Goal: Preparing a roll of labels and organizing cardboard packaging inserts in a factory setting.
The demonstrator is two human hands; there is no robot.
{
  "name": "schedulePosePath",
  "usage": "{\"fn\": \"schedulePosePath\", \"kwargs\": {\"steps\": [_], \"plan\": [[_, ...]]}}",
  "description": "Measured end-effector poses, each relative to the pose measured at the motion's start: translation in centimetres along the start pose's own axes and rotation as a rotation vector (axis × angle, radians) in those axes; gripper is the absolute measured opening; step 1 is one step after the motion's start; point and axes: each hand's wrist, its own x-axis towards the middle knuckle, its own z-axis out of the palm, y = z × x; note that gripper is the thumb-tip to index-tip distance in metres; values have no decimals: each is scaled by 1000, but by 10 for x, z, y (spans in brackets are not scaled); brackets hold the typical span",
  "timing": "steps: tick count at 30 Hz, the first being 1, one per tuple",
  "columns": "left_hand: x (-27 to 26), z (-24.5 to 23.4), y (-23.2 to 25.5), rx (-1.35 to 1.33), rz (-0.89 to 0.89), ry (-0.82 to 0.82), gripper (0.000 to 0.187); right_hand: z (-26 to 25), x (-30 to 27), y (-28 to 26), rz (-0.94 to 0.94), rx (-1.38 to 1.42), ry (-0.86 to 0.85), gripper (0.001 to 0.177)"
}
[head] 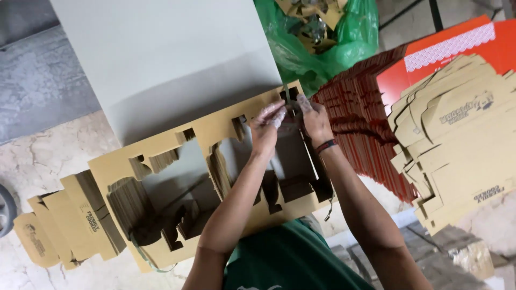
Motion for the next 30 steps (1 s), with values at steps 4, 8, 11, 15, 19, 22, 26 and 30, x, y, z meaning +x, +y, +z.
{"fn": "schedulePosePath", "kwargs": {"steps": [4, 8, 11, 15, 19, 22, 26, 30], "plan": [[-9, 10, 1, -40, 76, 17, 23, -1, 35, 5, 220, -128, -178, 65], [-3, 24, -10, 224, 360, -37, 24, -2, 66, -19, 189, -246, -301, 62], [-6, 29, 11, 589, 647, -43, 24, -12, 126, 28, -629, -1017, -649, 32], [-28, 30, 42, 662, 681, -68, 32, -18, 93, -15, -886, -1202, -561, 34], [-50, 53, 71, 426, -185, 103, 52, -16, 61, -53, -126, -785, -485, 69], [-14, 62, 59, 105, -463, 59, 62, -9, 122, -1, -122, -784, -509, 71], [22, 63, 13, -180, -581, -11, 48, -9, 155, 19, -223, -956, -499, 64], [26, 66, -7, -292, -630, 48, 44, -16, 105, -22, -251, -945, -516, 60]]}}
